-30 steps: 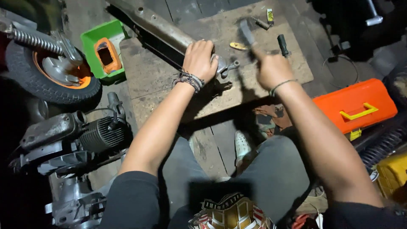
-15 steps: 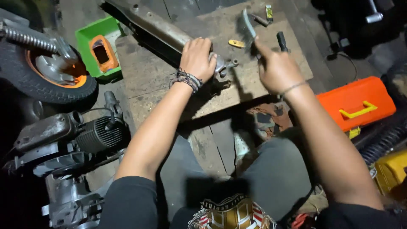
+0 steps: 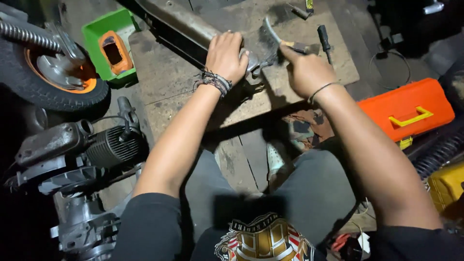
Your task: Scraping and cleaning a metal motorcycle engine component using a hand scraper and a wire brush to remove debris and old gasket material.
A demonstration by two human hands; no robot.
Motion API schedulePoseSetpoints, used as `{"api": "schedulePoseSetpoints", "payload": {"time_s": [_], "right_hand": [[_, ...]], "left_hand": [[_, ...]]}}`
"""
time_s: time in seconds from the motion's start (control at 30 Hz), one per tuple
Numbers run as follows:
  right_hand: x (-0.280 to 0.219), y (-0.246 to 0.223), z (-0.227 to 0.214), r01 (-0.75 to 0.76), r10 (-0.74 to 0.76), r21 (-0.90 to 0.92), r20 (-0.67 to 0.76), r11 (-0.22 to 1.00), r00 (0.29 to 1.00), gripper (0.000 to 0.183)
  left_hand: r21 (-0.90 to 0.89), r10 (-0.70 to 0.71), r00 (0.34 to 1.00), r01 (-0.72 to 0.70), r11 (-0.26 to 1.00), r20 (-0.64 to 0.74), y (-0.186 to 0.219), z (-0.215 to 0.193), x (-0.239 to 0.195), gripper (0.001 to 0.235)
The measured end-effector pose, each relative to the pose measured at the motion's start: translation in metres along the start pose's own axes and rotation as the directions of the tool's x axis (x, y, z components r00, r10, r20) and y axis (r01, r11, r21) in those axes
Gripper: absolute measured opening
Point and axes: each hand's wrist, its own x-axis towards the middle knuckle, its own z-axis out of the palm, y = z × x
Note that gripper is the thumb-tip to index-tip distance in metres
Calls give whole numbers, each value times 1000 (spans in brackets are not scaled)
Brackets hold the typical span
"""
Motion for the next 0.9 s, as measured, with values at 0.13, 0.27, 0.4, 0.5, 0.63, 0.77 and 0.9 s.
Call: {"api": "schedulePoseSetpoints", "payload": {"time_s": [0.13,0.27,0.4,0.5,0.63,0.77,0.9], "right_hand": [[-1,15,0,-54,45,-79,-105,995,993,85],[-9,4,3,85,-83,15,-72,996,994,74],[13,36,23,8,-28,-101,-198,995,980,53],[-4,27,2,24,-29,-40,-141,999,990,61],[-7,8,9,61,-61,3,-121,998,991,65],[13,23,16,11,-20,-94,-95,996,995,69],[-4,17,1,34,-34,0,-87,999,996,87]], "left_hand": [[18,9,999,-8,1000,-32,0,0,-4,24],[13,-22,1000,22,1000,-11,3,-8,-7,22],[76,65,990,-55,996,-125,-25,28,-1,25],[56,60,991,-53,997,-119,-28,31,-3,26],[59,20,997,-16,998,-70,-26,26,0,27],[32,21,999,-19,999,-39,-12,12,-6,26],[19,11,999,-11,1000,-34,-6,-3,-7,26]]}}
